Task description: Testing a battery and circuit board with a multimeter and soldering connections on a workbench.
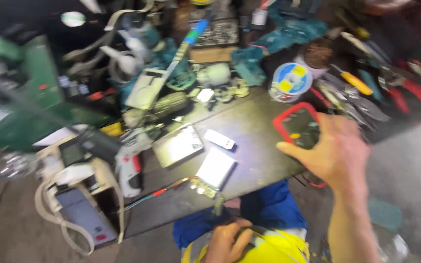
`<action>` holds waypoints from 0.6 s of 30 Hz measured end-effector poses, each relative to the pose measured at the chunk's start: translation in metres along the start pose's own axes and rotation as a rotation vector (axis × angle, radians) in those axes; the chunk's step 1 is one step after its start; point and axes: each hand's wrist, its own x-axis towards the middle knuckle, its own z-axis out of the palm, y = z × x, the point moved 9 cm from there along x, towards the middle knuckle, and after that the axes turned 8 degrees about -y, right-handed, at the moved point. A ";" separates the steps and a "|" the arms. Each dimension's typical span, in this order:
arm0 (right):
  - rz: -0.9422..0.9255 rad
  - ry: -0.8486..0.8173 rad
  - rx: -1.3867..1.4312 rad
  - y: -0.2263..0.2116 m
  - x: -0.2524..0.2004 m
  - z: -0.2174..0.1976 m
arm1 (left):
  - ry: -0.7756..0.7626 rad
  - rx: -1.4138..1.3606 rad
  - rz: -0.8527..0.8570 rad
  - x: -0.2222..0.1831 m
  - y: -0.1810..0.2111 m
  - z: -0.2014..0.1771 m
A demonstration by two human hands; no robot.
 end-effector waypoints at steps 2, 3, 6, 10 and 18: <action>-0.023 0.062 -0.036 0.004 -0.001 0.000 | -0.003 -0.017 0.037 -0.004 0.040 -0.013; 0.016 0.090 -0.123 0.009 -0.003 0.003 | 0.153 0.024 -0.027 -0.012 0.056 -0.032; -0.032 0.154 -0.098 0.018 -0.004 0.025 | 0.384 0.099 -0.106 0.045 -0.009 0.006; -0.159 0.209 0.276 0.020 -0.009 0.041 | 0.451 0.178 -0.123 0.046 0.036 -0.030; -0.159 0.307 -0.048 -0.023 -0.054 0.008 | 0.821 0.219 -0.161 -0.100 0.126 -0.269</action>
